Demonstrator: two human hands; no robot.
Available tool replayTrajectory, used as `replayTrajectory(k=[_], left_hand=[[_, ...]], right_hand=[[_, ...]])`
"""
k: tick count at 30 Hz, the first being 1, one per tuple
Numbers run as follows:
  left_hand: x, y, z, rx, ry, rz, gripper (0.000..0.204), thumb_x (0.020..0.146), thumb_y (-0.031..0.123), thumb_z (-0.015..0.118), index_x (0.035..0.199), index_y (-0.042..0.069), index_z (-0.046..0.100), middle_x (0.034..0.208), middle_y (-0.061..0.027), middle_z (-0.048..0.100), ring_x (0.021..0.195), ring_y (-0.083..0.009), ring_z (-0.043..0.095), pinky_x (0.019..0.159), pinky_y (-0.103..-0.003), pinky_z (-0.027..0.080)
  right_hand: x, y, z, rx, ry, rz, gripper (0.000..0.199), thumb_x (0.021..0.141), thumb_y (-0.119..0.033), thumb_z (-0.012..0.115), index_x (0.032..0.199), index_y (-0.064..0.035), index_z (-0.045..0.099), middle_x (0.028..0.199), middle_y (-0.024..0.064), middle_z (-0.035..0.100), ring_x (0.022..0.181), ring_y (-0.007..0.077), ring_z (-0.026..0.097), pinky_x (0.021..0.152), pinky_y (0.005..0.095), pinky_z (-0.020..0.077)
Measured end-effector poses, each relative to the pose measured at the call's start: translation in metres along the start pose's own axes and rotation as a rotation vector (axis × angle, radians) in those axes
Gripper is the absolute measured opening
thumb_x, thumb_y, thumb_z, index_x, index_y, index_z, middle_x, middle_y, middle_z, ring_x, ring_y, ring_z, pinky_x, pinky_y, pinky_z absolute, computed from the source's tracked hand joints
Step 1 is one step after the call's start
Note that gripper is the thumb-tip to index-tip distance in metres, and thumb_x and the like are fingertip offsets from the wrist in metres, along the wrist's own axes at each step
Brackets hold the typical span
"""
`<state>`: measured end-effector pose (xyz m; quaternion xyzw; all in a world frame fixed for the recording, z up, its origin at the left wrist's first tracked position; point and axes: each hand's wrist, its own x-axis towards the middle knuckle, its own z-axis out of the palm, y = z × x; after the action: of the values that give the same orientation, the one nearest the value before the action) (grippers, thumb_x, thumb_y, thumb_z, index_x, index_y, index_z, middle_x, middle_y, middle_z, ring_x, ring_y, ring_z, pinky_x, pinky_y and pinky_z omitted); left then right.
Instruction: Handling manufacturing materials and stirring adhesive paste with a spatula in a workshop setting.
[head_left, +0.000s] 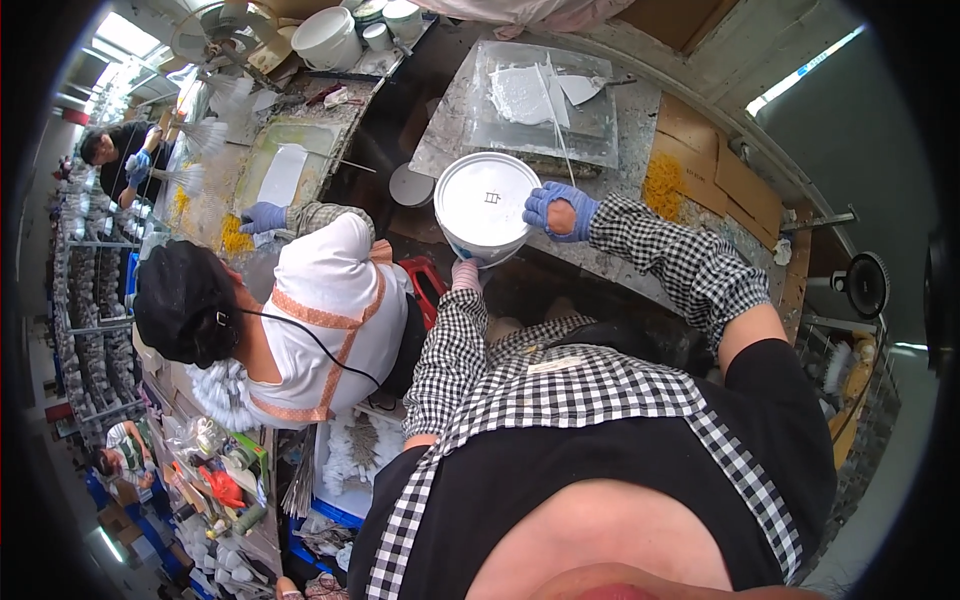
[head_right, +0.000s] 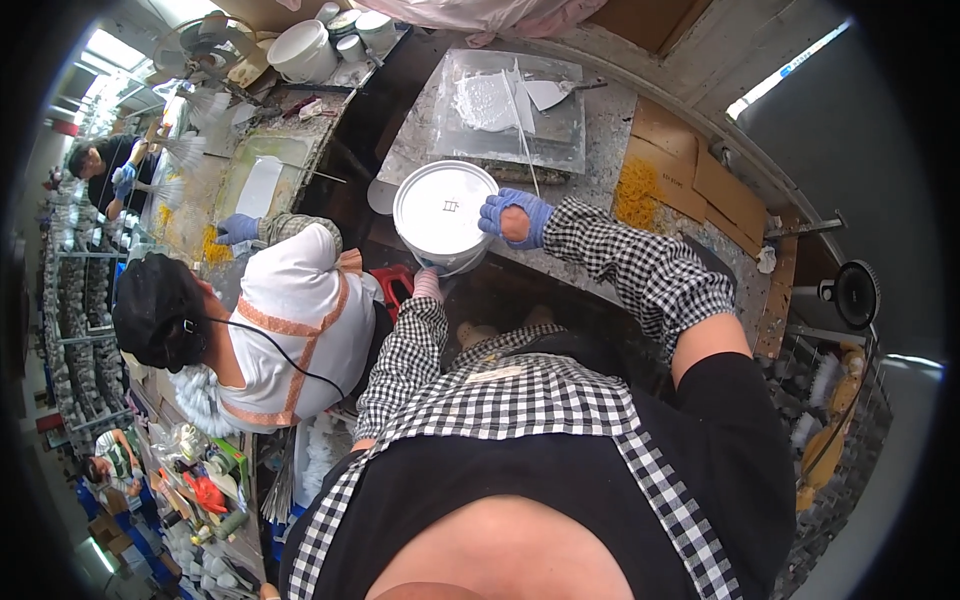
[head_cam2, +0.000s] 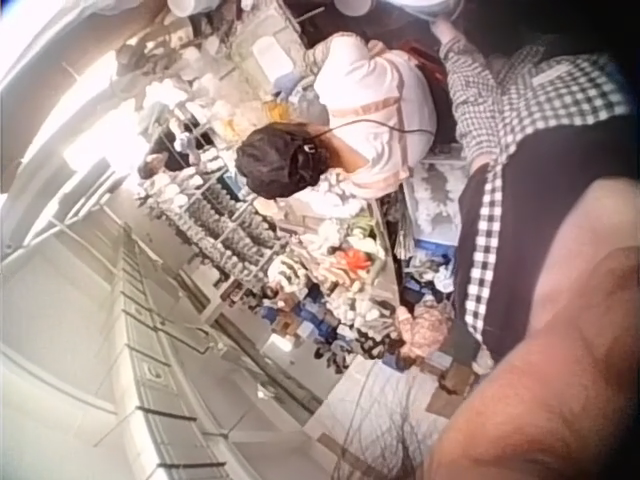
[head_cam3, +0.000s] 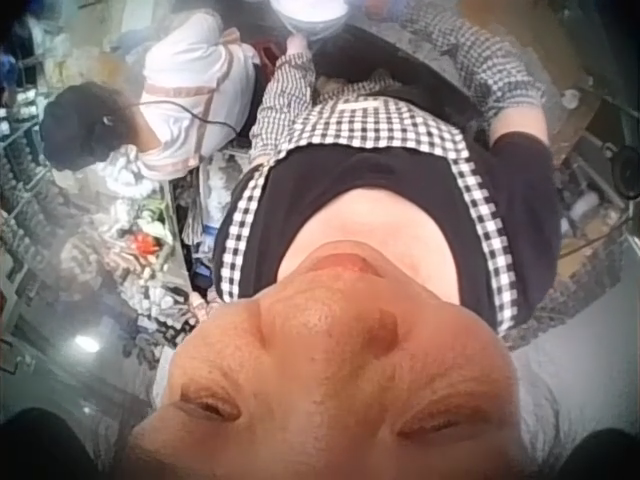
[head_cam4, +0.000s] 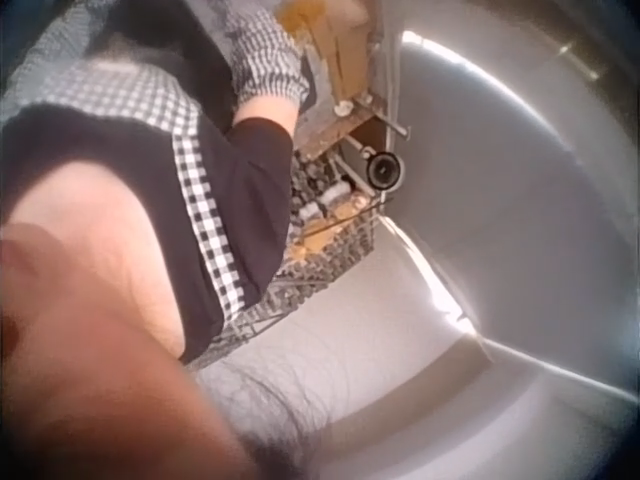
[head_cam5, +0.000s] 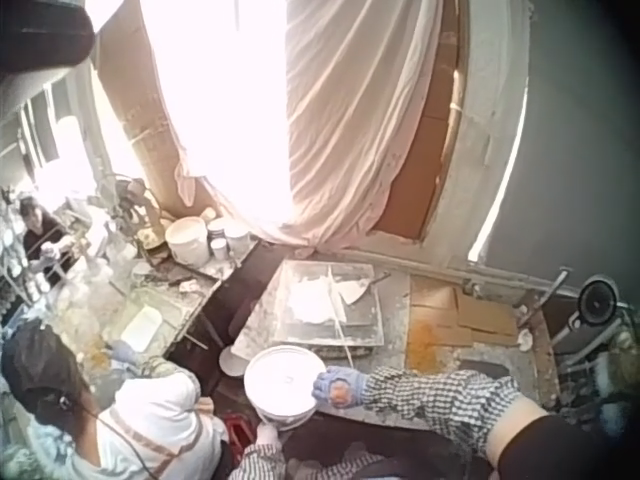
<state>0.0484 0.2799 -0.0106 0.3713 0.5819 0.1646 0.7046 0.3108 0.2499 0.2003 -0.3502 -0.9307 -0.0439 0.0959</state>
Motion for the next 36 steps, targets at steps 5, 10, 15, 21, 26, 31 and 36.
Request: replayTrajectory(k=[5, 10, 15, 21, 26, 31, 36], left_hand=[[0.012, -0.002, 0.003, -0.615, 0.127, -0.242, 0.028, 0.080, -0.001, 0.053, 0.106, 0.010, 0.057, 0.097, -0.0082, 0.064, 0.088, -0.0242, 0.061, 0.071, -0.040, 0.054], [0.010, -0.001, 0.010, -0.620, 0.084, -0.098, 0.025, 0.087, 0.006, 0.045, 0.108, 0.010, 0.058, 0.098, -0.0088, 0.065, 0.087, -0.0257, 0.063, 0.071, -0.041, 0.055], [0.023, -0.010, 0.013, -0.623, 0.052, -0.086, 0.027, 0.091, 0.013, 0.038, 0.107, 0.008, 0.059, 0.099, -0.0087, 0.066, 0.088, -0.0252, 0.063, 0.073, -0.042, 0.054], [0.074, -0.045, 0.007, -0.478, 0.057, -0.174, 0.026, 0.091, 0.016, 0.040, 0.106, 0.013, 0.061, 0.097, -0.0077, 0.067, 0.088, -0.0249, 0.064, 0.073, -0.042, 0.055], [0.067, -0.057, -0.005, 0.092, -0.048, 0.096, 0.029, 0.087, 0.021, 0.046, 0.113, 0.015, 0.057, 0.112, -0.0050, 0.060, 0.102, -0.0216, 0.055, 0.088, -0.039, 0.045], [0.054, -0.042, -0.015, 1.409, -0.066, 0.346, 0.037, 0.081, 0.032, 0.053, 0.112, 0.014, 0.058, 0.116, -0.0045, 0.056, 0.114, -0.0194, 0.048, 0.100, -0.033, 0.035], [0.040, -0.033, -0.010, 1.570, -0.081, 0.792, 0.030, 0.081, 0.019, 0.055, 0.107, 0.006, 0.062, 0.108, -0.0111, 0.064, 0.106, -0.0201, 0.057, 0.091, -0.033, 0.045]], right_hand=[[0.009, 0.006, -0.021, 0.032, -0.029, -0.015, 0.027, 0.067, -0.016, 0.056, 0.093, -0.0061, 0.055, 0.087, 0.0110, 0.053, 0.086, 0.0283, 0.055, 0.078, 0.0387, 0.0456], [0.025, 0.017, -0.068, 0.146, -0.064, 0.024, 0.034, 0.063, -0.015, 0.060, 0.095, -0.0050, 0.054, 0.091, 0.0128, 0.053, 0.089, 0.0294, 0.055, 0.080, 0.0391, 0.0456], [0.051, 0.027, -0.114, 0.282, -0.012, 0.064, 0.046, 0.058, -0.013, 0.068, 0.100, -0.0044, 0.052, 0.097, 0.0134, 0.052, 0.094, 0.0314, 0.053, 0.084, 0.0397, 0.0456], [0.069, 0.040, -0.150, 0.466, -0.091, 0.337, 0.046, 0.063, -0.018, 0.070, 0.102, 0.0018, 0.055, 0.093, 0.0160, 0.059, 0.088, 0.0279, 0.060, 0.078, 0.0346, 0.0503], [0.028, 0.048, -0.170, 0.712, -0.048, 0.712, 0.054, 0.070, -0.028, 0.068, 0.110, 0.0042, 0.054, 0.097, 0.0152, 0.062, 0.090, 0.0222, 0.061, 0.080, 0.0318, 0.0492], [-0.057, 0.027, -0.151, 1.438, 0.231, 1.072, 0.050, 0.081, -0.028, 0.065, 0.116, 0.0055, 0.053, 0.103, 0.0118, 0.061, 0.090, 0.0158, 0.060, 0.075, 0.0274, 0.0508], [-0.133, -0.046, -0.094, 1.833, 0.765, 1.138, 0.047, 0.083, -0.028, 0.063, 0.117, 0.0031, 0.053, 0.106, 0.0097, 0.062, 0.090, 0.0172, 0.061, 0.078, 0.0307, 0.0500]])
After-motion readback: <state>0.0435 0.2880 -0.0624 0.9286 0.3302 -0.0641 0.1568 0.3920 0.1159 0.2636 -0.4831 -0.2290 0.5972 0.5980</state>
